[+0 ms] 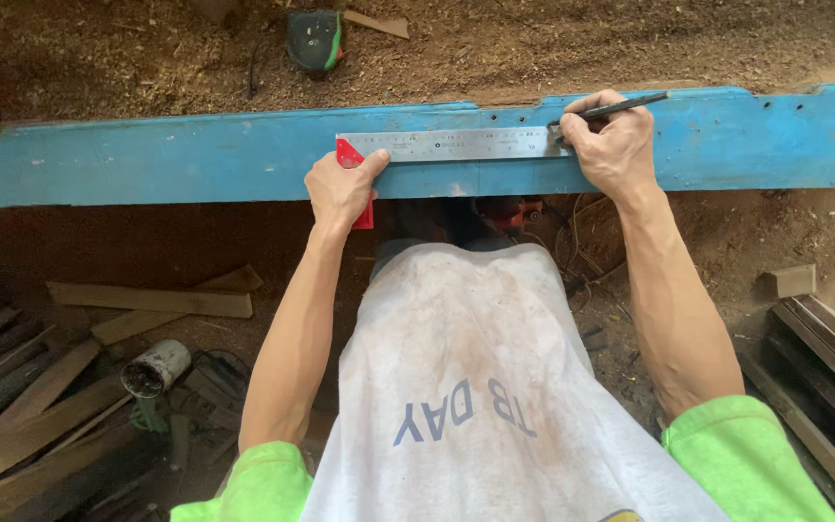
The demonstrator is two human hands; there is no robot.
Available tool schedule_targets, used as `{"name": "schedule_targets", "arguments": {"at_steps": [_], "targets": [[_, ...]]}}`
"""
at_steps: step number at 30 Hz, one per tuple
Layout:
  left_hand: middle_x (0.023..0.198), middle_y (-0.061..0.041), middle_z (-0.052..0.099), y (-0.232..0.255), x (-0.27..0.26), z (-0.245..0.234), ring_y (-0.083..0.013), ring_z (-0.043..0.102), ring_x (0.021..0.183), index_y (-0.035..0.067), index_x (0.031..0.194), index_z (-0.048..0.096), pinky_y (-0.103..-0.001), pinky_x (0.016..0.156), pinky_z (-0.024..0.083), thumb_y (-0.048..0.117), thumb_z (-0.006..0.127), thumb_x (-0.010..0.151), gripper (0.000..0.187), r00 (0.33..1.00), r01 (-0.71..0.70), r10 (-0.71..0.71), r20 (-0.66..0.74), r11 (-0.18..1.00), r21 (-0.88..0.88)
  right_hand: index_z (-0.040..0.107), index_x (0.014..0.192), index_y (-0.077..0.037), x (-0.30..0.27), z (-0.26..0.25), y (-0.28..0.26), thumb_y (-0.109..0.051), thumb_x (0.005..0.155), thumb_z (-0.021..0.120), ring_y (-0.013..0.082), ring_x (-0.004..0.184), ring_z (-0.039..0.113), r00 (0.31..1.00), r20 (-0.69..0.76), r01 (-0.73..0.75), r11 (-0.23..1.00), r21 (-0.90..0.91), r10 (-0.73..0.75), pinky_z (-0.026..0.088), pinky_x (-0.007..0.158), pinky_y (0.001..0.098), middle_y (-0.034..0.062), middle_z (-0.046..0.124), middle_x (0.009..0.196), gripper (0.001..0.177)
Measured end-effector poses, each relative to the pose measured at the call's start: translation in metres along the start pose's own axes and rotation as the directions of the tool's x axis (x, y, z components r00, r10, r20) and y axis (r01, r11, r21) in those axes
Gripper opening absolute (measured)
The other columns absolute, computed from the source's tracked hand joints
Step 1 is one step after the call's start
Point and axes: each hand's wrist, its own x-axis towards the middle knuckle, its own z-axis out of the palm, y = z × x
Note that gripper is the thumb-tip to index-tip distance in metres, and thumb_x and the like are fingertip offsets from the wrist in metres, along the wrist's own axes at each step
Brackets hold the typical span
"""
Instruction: The person uses a metal ruler and a red square to measure and mark a long blue-painted wooden plank. They draw straight lines and make small marks at specific intervals along the plank's length using a pencil.
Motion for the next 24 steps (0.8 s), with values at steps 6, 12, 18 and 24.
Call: {"name": "schedule_targets", "arguments": {"at_steps": [6, 12, 18, 24], "targets": [[0.062, -0.007, 0.070, 0.002, -0.003, -0.001, -0.0178, 0.072, 0.053, 0.004, 0.071, 0.070, -0.032, 0.059, 0.058, 0.045, 0.082, 0.078, 0.043, 1.000, -0.012, 0.012, 0.001, 0.998, -0.066, 0.072, 0.101, 0.001, -0.001, 0.003, -0.004, -0.011, 0.099, 0.073, 0.0107, 0.077, 0.071, 0.999, -0.016, -0.027, 0.999, 0.036, 0.027, 0.056, 0.069, 0.0245, 0.0073, 0.075, 0.087, 0.012], [0.062, -0.008, 0.071, 0.004, -0.004, -0.004, -0.0183, 0.073, 0.053, 0.004, 0.071, 0.071, -0.032, 0.061, 0.058, 0.045, 0.081, 0.078, 0.043, 1.000, 0.005, -0.004, 0.015, 0.999, -0.049, 0.071, 0.102, 0.002, -0.002, 0.003, -0.001, -0.009, 0.099, 0.073, 0.0137, 0.078, 0.071, 0.998, -0.034, -0.055, 0.996, 0.066, 0.057, 0.058, 0.070, 0.0269, 0.0091, 0.074, 0.088, 0.012], [0.060, -0.009, 0.070, 0.003, -0.001, -0.004, -0.0189, 0.072, 0.052, 0.002, 0.068, 0.069, -0.033, 0.060, 0.058, 0.045, 0.081, 0.078, 0.046, 1.000, 0.013, -0.013, 0.008, 0.999, -0.044, 0.064, 0.108, 0.004, -0.004, 0.005, 0.015, -0.006, 0.104, 0.071, 0.0187, 0.088, 0.076, 0.989, -0.065, -0.087, 0.873, 0.480, 0.134, 0.067, 0.080, 0.0326, 0.0126, 0.072, 0.101, 0.013], [0.059, -0.007, 0.070, 0.002, 0.003, -0.004, -0.0176, 0.072, 0.051, 0.002, 0.068, 0.071, -0.033, 0.059, 0.058, 0.044, 0.080, 0.078, 0.044, 1.000, 0.013, -0.012, 0.029, 0.998, -0.062, 0.063, 0.111, 0.005, -0.008, 0.009, 0.025, -0.005, 0.104, 0.070, 0.0207, 0.087, 0.075, 0.977, -0.129, -0.072, 0.835, 0.546, 0.169, 0.068, 0.078, 0.0343, 0.0135, 0.071, 0.100, 0.014]]}}
